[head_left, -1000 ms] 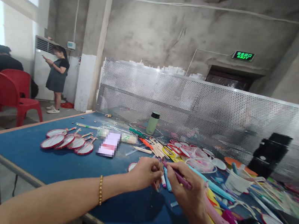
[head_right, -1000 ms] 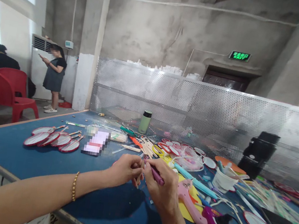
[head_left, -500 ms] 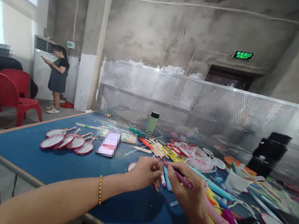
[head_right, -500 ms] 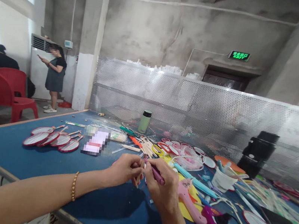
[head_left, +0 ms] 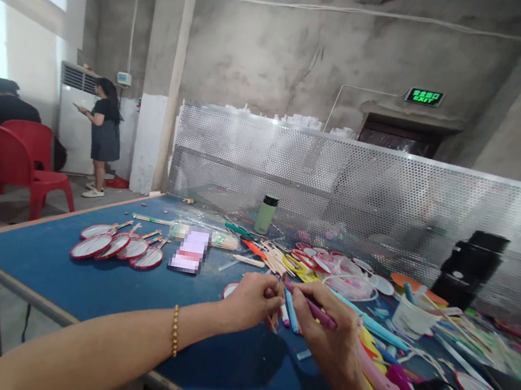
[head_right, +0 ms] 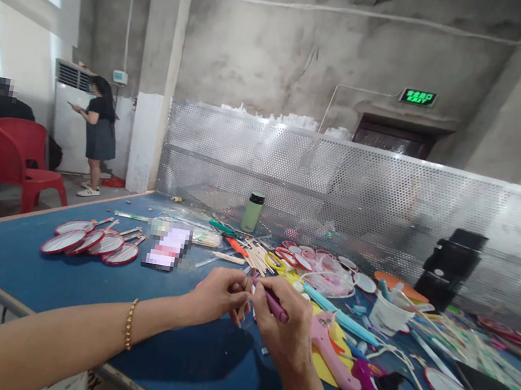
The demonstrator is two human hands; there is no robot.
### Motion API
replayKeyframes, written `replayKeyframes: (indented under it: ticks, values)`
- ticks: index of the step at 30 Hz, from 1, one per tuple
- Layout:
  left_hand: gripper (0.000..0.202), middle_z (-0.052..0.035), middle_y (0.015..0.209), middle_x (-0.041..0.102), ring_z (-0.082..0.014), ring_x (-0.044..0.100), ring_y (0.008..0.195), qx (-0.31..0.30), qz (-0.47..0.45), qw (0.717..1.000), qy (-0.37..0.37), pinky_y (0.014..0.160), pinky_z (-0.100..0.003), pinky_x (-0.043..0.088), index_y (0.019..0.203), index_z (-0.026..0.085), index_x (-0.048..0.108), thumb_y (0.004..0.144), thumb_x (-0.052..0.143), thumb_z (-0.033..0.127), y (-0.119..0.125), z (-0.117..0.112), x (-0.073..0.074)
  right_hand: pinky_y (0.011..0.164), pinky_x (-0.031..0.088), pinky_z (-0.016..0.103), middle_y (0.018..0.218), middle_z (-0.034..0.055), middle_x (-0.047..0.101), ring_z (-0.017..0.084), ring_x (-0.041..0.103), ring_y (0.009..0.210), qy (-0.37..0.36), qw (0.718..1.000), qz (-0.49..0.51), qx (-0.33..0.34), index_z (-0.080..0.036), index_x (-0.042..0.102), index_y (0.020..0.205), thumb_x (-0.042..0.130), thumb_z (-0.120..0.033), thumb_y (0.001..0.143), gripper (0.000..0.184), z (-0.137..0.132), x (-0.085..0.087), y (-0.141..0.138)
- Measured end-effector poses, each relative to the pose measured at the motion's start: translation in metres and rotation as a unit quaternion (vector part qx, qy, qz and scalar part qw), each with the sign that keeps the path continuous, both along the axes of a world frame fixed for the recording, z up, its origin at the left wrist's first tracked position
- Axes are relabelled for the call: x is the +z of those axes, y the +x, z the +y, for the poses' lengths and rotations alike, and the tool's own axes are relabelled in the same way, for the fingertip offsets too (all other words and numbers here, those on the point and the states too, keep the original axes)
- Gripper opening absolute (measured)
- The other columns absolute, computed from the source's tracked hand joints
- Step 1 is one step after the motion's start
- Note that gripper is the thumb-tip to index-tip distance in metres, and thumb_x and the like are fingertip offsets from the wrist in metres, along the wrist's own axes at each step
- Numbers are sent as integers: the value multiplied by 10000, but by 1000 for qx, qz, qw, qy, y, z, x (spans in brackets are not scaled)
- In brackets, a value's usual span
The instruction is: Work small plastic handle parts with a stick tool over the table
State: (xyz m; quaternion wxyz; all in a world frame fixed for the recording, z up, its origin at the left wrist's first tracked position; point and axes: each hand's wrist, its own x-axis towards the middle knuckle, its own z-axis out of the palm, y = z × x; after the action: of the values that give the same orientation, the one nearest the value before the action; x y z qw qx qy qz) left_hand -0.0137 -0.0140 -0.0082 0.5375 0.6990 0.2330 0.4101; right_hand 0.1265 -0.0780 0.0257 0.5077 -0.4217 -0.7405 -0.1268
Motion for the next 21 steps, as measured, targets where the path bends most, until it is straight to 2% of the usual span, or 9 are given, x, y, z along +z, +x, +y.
replayKeyframes:
  ticks: [9,15,21]
  values:
    - [94,22,521,573,-122,573,459,2,6,1000,6,505,-259,517,639,166,497,730,503,145,-2,-5,5,587,464,214,692,1,674,115,613,602,0,1000,-2,16,-183,678,778,570,-233,874,153,0,-1,-1]
    - [69,18,553,590,-112,577,474,6,8,1000,7,497,-237,508,661,161,513,724,505,137,-1,-3,2,572,463,209,675,-8,677,111,614,579,-3,1000,4,0,-193,687,776,577,-237,872,153,-1,0,0]
    - [67,25,536,579,-113,576,464,-1,5,1000,2,508,-254,525,655,161,509,719,504,141,-1,-2,1,587,473,215,697,3,680,120,625,613,3,1000,-3,15,-188,682,783,567,-238,877,157,1,-1,-1]
